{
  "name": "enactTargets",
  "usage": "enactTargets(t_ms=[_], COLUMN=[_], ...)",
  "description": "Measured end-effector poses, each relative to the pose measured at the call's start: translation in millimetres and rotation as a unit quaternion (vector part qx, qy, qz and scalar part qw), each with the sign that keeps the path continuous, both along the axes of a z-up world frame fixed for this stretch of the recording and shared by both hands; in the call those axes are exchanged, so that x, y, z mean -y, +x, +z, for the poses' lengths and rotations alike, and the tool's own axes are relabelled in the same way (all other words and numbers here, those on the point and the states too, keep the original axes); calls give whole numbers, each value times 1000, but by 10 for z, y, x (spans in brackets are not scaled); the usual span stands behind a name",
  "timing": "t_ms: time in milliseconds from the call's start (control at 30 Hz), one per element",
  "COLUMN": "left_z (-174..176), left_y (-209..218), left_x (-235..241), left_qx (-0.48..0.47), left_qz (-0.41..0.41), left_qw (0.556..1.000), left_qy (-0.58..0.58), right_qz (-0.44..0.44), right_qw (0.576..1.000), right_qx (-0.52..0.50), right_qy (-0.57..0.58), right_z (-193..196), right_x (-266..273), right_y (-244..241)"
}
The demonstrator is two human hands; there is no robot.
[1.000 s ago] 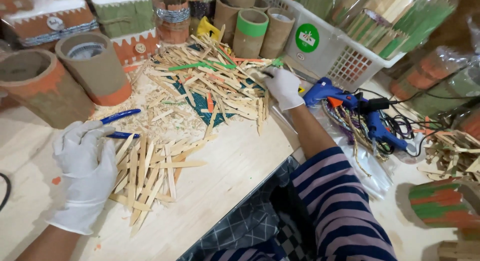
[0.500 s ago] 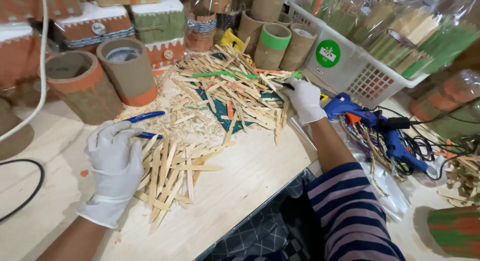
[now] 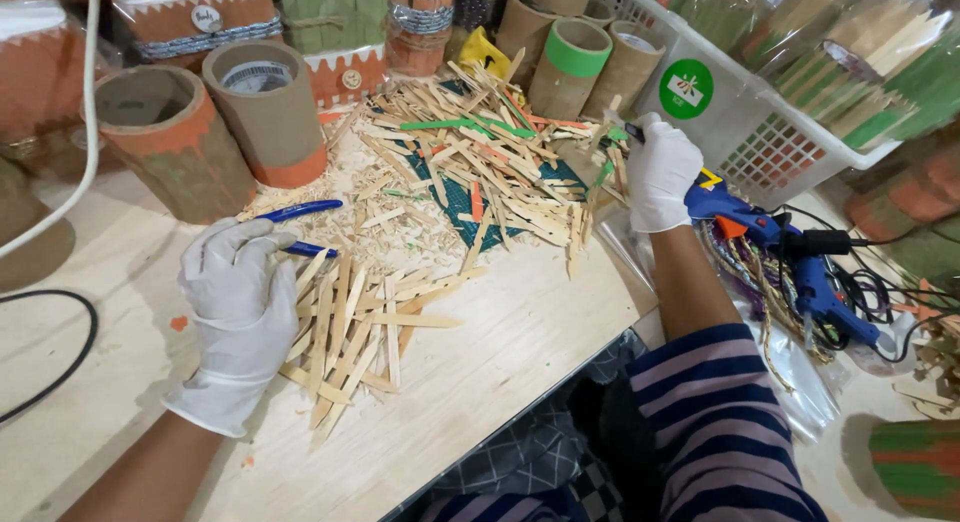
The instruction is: Trimming and cutting popsicle sticks using a craft knife and pliers on a workshop table.
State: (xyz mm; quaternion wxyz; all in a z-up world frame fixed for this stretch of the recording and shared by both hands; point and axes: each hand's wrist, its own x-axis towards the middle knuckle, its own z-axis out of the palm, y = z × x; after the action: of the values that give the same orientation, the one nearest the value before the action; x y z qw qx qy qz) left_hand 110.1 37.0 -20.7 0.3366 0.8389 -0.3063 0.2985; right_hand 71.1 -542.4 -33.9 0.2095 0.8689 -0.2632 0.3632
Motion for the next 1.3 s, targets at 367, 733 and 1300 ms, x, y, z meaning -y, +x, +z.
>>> enactTargets(t_ms=[367, 733, 1300], left_z=[-189, 88, 303], left_y=[141, -335, -654], left_x=[-64, 243, 463], left_qx=[21, -24, -606], left_qz=[-10, -84, 21], left_qw=[1000, 984, 695], left_qy=[-18, -157, -388], right_qz=[32, 365, 417], right_qw=[924, 575, 591], right_qx=[152, 133, -228], right_qy=[349, 720, 652], right_z=[692, 984, 503], right_x=[-567, -2162, -3078], right_y=[-77, -438, -530])
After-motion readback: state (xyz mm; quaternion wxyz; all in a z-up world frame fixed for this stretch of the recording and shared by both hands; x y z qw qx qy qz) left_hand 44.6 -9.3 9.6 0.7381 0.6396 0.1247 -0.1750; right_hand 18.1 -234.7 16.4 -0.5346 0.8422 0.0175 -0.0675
